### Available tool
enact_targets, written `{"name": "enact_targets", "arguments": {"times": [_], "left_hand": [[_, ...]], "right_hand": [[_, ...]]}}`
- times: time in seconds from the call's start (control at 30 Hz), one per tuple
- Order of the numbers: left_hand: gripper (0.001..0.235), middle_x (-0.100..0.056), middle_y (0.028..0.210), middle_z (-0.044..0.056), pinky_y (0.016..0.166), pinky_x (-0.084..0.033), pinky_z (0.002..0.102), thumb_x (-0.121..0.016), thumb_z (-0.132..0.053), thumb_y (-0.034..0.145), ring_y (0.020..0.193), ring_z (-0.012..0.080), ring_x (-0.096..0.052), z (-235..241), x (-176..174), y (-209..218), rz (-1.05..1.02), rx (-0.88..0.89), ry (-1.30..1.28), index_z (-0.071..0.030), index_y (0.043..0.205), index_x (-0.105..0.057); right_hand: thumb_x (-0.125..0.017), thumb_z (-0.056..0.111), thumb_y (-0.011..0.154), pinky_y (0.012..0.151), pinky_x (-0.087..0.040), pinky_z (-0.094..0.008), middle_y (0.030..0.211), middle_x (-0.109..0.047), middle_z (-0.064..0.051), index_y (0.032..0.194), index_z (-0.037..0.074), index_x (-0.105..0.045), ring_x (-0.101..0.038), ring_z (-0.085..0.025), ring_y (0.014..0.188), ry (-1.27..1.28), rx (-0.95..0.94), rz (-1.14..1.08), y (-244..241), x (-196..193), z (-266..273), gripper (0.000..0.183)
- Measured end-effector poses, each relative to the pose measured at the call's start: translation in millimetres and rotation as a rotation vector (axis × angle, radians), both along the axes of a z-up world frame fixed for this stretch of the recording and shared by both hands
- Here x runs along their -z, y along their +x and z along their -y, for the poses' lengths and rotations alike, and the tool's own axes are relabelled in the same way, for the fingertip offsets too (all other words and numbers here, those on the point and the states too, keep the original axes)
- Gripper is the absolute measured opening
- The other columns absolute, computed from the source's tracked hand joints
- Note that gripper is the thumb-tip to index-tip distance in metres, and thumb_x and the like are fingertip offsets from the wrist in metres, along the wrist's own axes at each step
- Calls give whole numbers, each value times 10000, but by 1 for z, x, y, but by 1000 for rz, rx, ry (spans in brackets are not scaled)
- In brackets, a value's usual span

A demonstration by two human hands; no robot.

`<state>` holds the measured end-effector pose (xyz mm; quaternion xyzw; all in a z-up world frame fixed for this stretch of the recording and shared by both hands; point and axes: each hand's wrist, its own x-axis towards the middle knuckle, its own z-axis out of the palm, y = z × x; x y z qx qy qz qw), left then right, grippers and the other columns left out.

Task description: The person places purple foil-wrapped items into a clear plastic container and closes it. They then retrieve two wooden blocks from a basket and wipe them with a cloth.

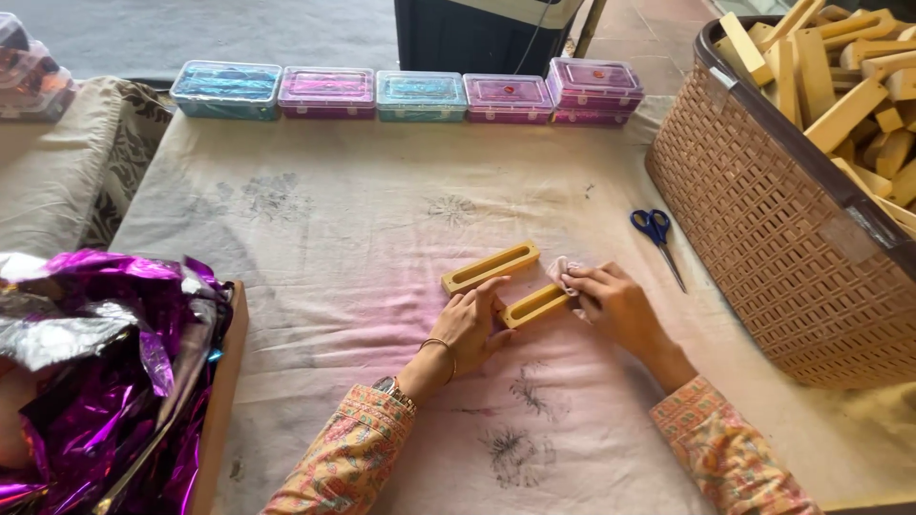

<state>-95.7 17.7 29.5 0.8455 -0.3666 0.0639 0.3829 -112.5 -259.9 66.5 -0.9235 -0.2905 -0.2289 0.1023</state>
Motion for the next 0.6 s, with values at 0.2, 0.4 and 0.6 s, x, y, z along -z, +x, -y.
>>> {"name": "enact_targets", "arguments": {"times": [0.2, 0.4, 0.6], "left_hand": [[918, -674, 1034, 134, 908, -463, 472, -845, -296, 815, 1060, 337, -642, 1, 0, 2, 144, -7, -64, -13, 1476, -274], [865, -685, 1019, 86, 955, -483, 439, -803, -274, 868, 1035, 292, -665, 1, -1, 1, 37, -11, -14, -55, 1523, -282], [874, -695, 1035, 110, 937, -464, 461, -829, -293, 841, 1087, 331, -645, 2, 2, 3, 110, -19, -35, -25, 1472, -287]], "right_hand": [[-778, 164, 844, 930, -582, -352, 1226, -756, -28, 1063, 129, -791, -688, -190, 1048, 126, -123, -72, -12, 11, -43, 222], [-777, 157, 818, 931, -587, -358, 1185, -752, -27, 1037, 126, -781, -679, -210, 1088, 47, -45, -13, 2, -4, -3, 221], [-801, 176, 784, 886, -542, -424, 1135, -753, -26, 1075, 169, -781, -687, -210, 1078, 88, 42, 110, -25, -12, -60, 291]]}}
